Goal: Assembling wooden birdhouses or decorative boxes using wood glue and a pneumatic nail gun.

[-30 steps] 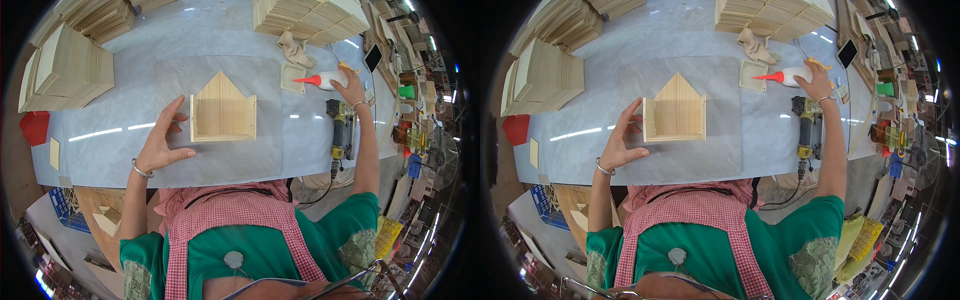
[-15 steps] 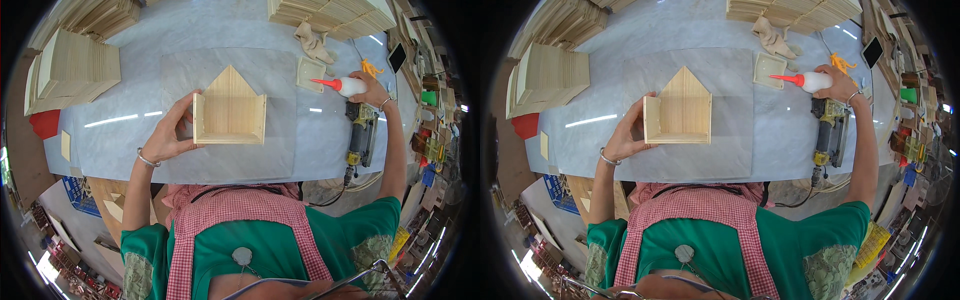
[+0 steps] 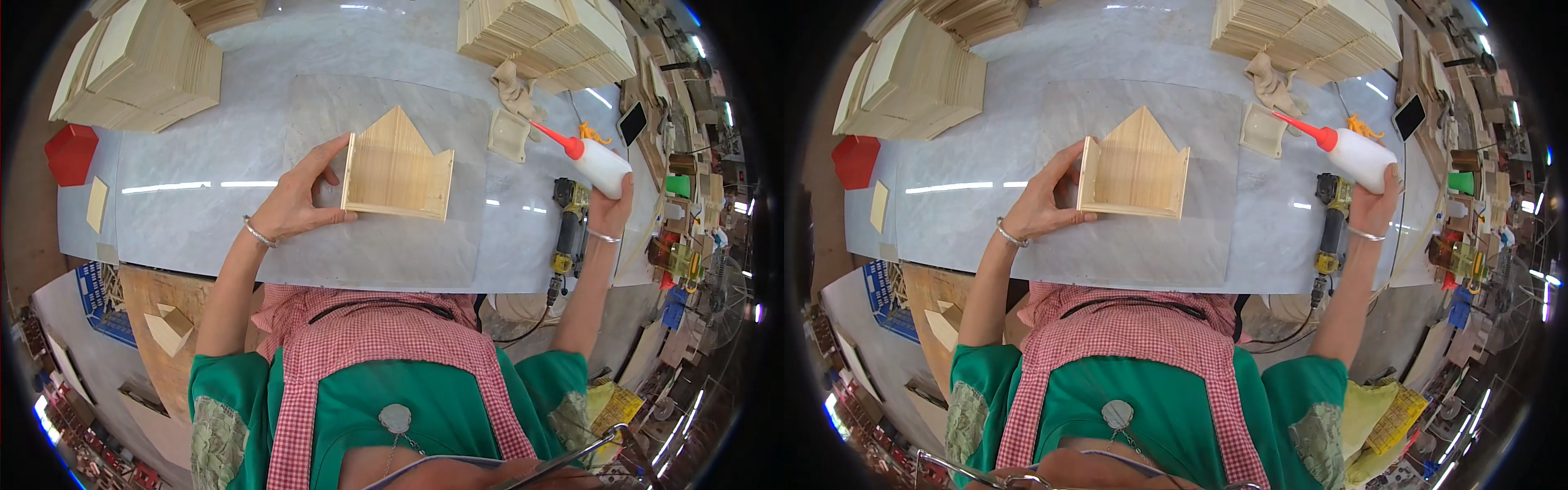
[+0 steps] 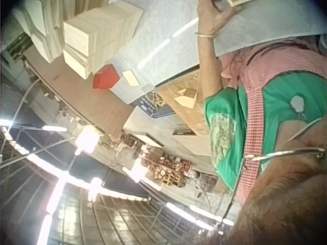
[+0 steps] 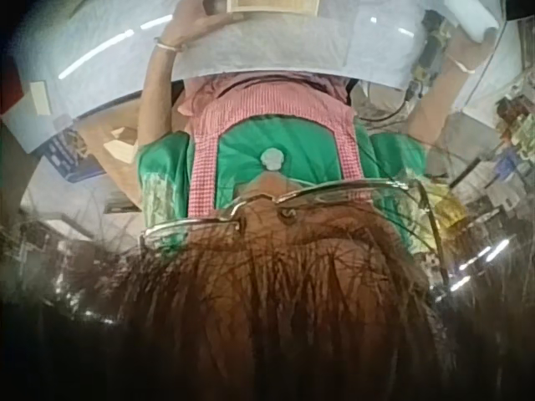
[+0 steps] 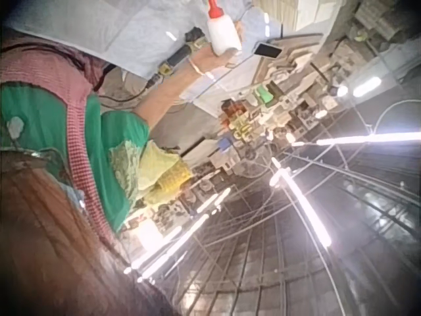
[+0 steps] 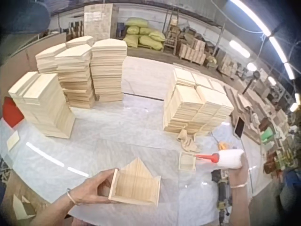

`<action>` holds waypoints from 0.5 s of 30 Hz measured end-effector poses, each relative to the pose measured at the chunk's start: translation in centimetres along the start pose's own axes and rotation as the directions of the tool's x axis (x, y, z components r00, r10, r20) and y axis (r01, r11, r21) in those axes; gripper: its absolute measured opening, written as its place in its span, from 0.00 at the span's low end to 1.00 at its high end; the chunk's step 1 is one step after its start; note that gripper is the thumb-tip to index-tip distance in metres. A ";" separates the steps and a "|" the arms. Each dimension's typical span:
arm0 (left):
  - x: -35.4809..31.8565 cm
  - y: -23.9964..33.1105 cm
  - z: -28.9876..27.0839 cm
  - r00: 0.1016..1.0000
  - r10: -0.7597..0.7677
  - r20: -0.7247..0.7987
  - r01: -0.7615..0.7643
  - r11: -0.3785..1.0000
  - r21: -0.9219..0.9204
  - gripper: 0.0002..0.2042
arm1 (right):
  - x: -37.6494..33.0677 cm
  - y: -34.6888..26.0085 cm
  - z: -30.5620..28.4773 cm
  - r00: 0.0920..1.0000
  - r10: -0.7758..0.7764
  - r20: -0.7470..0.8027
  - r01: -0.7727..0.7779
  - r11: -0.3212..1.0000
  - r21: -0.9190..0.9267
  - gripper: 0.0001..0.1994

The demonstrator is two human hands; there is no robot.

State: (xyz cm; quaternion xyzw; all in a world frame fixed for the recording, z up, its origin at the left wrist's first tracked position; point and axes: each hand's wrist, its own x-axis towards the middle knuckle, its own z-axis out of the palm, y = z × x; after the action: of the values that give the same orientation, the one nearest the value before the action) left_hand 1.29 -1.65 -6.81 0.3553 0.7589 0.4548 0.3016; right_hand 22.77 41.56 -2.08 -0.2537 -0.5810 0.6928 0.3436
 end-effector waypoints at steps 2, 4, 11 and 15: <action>-0.1 -0.2 0.1 0.998 0.054 -0.030 -0.054 0.999 0.004 0.49 | -2.2 0.5 3.5 0.975 0.138 -0.175 -0.083 0.954 0.288 0.22; -0.6 0.0 0.2 0.987 0.123 -0.103 -0.122 0.992 0.022 0.47 | -3.9 0.8 7.6 0.928 0.309 -0.208 -0.223 0.909 0.353 0.23; -2.3 0.5 2.3 0.824 0.439 -0.357 -0.380 0.897 0.227 0.24 | -6.8 0.7 11.9 0.905 0.402 0.139 -0.423 0.815 0.396 0.29; -2.8 0.3 3.3 0.774 0.466 -0.429 -0.380 0.883 0.274 0.16 | -8.0 0.9 14.1 0.913 0.366 0.181 -0.408 0.828 0.384 0.30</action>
State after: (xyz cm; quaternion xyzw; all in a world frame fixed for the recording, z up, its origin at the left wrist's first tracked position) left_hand 5.52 -2.28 -7.46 0.4169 0.7460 0.5178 -0.0395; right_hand 17.13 26.43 -0.54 -0.2528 -0.3737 0.8667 0.2127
